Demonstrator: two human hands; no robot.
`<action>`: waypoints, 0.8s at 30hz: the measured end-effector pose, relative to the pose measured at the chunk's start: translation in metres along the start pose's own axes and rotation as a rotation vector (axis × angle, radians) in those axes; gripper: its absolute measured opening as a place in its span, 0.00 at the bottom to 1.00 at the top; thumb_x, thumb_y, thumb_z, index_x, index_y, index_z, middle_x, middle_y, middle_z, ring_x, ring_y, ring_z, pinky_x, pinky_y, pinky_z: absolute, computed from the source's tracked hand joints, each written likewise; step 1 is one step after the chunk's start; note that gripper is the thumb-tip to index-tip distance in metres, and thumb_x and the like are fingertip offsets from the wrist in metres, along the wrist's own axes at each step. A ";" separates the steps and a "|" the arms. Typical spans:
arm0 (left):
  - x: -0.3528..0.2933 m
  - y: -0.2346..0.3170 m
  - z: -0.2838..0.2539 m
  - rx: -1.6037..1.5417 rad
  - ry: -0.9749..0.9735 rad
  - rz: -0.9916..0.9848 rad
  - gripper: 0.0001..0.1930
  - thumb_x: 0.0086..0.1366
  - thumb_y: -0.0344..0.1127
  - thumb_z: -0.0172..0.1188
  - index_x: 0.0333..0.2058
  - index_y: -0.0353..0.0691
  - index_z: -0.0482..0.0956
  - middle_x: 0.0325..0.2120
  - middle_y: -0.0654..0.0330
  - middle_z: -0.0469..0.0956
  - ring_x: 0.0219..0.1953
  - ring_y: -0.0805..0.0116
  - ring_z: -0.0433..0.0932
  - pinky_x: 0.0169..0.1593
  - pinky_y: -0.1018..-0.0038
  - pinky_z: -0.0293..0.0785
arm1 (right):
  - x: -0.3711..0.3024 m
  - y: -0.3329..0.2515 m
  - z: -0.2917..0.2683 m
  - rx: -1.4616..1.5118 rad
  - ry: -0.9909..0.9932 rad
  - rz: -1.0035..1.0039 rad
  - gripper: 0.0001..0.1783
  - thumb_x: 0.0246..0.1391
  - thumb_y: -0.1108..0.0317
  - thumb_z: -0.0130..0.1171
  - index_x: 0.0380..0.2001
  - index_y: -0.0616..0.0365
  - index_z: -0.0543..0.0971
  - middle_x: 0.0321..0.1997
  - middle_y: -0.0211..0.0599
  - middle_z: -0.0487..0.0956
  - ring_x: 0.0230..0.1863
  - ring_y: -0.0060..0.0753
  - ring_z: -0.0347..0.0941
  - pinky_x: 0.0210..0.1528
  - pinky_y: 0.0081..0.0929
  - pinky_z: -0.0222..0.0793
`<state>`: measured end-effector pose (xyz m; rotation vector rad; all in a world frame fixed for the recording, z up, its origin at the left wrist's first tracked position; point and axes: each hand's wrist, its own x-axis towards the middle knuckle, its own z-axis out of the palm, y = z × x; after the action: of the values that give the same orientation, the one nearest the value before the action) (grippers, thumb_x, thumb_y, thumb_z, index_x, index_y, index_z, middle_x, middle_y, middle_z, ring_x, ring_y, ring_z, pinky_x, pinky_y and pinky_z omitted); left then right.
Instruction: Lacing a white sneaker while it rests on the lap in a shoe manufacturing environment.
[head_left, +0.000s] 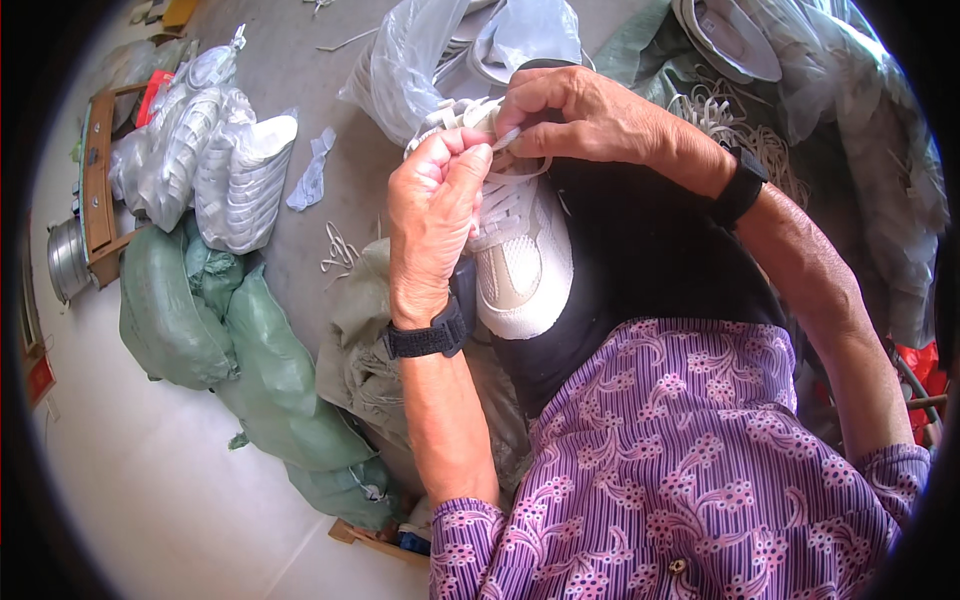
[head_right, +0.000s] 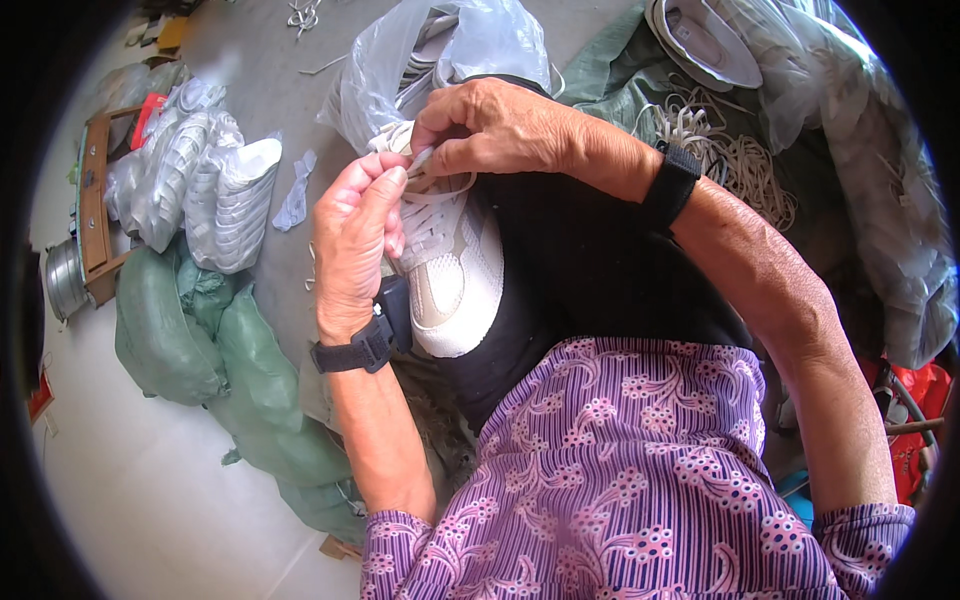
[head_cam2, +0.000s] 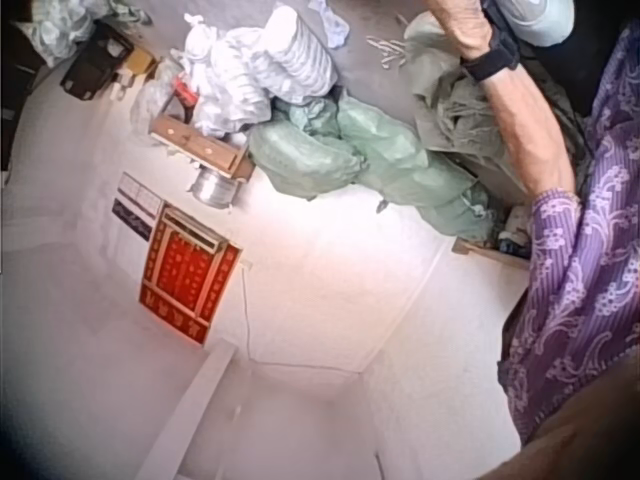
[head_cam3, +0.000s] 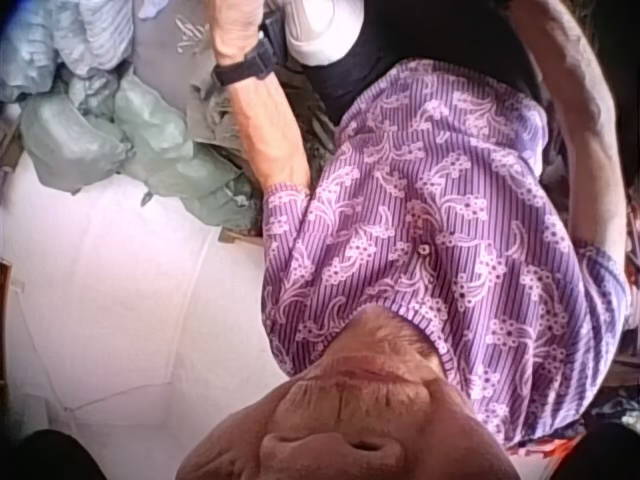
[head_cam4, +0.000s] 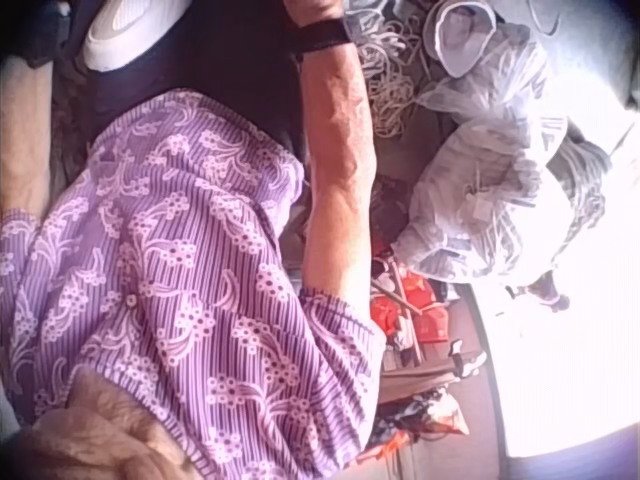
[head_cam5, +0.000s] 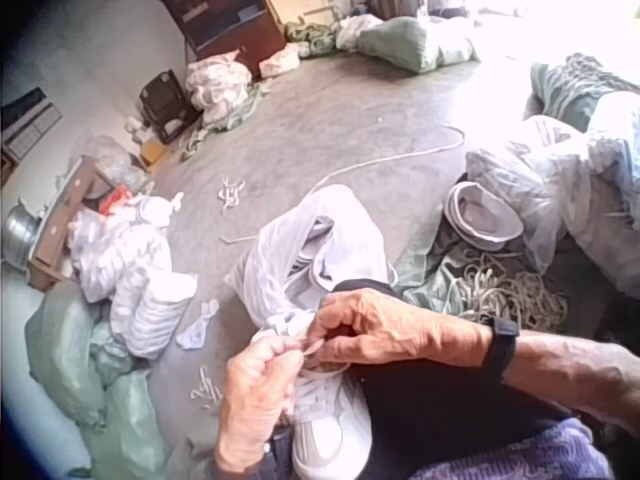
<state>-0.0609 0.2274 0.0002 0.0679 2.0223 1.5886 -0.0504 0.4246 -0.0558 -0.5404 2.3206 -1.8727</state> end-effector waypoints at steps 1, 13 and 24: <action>0.000 0.001 0.001 0.024 0.007 0.001 0.10 0.65 0.38 0.57 0.39 0.38 0.77 0.16 0.74 0.64 0.15 0.87 0.60 0.18 0.87 0.58 | 0.000 -0.001 -0.001 -0.012 0.001 0.024 0.14 0.47 0.63 0.61 0.36 0.61 0.80 0.36 0.42 0.77 0.42 0.38 0.76 0.47 0.30 0.70; 0.003 -0.007 -0.002 0.135 0.021 0.039 0.12 0.66 0.41 0.55 0.38 0.37 0.76 0.17 0.72 0.66 0.15 0.86 0.60 0.18 0.87 0.56 | -0.001 0.007 0.008 -0.017 0.152 -0.080 0.12 0.45 0.71 0.58 0.35 0.61 0.79 0.33 0.38 0.77 0.39 0.33 0.76 0.44 0.28 0.71; 0.002 -0.003 -0.001 0.015 0.070 0.025 0.14 0.68 0.41 0.53 0.42 0.36 0.75 0.18 0.71 0.66 0.15 0.86 0.60 0.18 0.86 0.57 | -0.003 0.003 0.006 0.156 0.202 0.048 0.11 0.48 0.71 0.56 0.37 0.59 0.78 0.30 0.28 0.77 0.35 0.19 0.72 0.41 0.20 0.69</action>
<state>-0.0620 0.2257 -0.0032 0.0443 2.0952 1.6120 -0.0467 0.4206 -0.0600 -0.2870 2.2519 -2.1517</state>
